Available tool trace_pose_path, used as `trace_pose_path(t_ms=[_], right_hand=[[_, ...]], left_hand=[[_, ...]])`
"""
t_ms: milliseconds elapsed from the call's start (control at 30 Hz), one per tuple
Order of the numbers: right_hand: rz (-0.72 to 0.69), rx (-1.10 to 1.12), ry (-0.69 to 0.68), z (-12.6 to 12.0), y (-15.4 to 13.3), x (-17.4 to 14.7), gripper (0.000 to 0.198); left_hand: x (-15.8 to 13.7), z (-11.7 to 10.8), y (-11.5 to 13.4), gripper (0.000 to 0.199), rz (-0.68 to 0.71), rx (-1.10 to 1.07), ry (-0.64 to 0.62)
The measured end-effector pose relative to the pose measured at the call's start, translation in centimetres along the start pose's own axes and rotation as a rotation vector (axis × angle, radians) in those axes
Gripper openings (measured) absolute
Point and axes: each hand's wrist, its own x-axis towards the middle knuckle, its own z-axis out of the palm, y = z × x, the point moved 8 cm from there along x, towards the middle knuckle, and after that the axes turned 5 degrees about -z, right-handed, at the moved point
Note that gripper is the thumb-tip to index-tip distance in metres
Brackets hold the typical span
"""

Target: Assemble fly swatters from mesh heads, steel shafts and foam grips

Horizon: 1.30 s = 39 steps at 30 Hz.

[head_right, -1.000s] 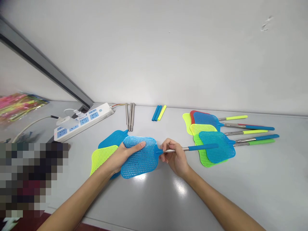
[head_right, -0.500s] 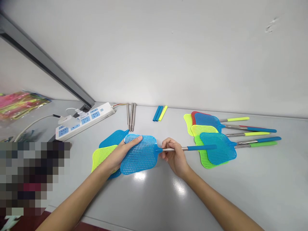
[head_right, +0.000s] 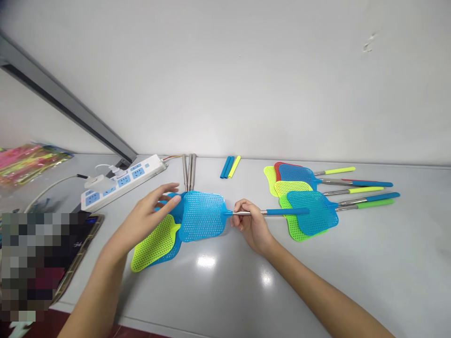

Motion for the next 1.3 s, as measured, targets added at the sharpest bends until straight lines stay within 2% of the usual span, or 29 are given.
trace_pose_path(t_ms=[67,133,200,300,367,567,767,833,933,1033,1167,1300], right_hand=[[0.003,0.014,0.008,-0.1,0.0,0.1,0.021],[0.005,0.035,0.024,-0.3,0.0,0.2,0.02],[0.009,0.061,0.042,-0.5,0.0,0.3,0.019],[0.008,0.077,0.05,-0.6,0.0,0.4,0.019],[0.001,0.068,0.035,-0.4,0.0,0.4,0.019],[-0.013,0.07,0.027,-0.4,0.1,0.4,0.02],[-0.008,0.147,0.027,-0.5,0.2,0.6,0.021],[-0.01,0.152,0.025,-0.5,0.2,0.6,0.022],[-0.007,0.153,0.018,-0.4,0.3,0.6,0.021],[-0.002,0.145,0.011,-0.3,0.4,0.6,0.021],[0.002,0.131,0.003,-0.3,0.4,0.7,0.02],[0.002,0.11,0.002,-0.3,0.4,0.7,0.019]], left_hand=[[-1.4,-0.5,-1.5,0.056,0.008,0.219,-0.007],[-3.0,-0.3,-4.3,0.077,-0.045,0.407,-0.048],[-4.4,0.3,-6.9,0.089,-0.071,0.511,-0.094],[-5.7,0.6,-9.4,0.086,-0.103,0.548,-0.085],[-6.0,0.3,-9.5,0.08,-0.104,0.527,-0.024],[-5.1,0.2,-7.5,0.059,-0.009,0.428,0.037],[-3.4,-0.5,-6.5,0.056,0.008,0.414,0.169],[-3.1,-0.8,-5.4,0.056,0.008,0.416,0.201],[-3.1,-0.6,-2.3,0.051,0.075,0.367,0.226],[-3.4,0.9,1.5,0.045,0.193,0.327,0.215],[-3.3,6.0,6.0,0.042,0.417,0.378,0.027],[-2.4,9.4,7.9,0.031,0.529,0.422,-0.039]])
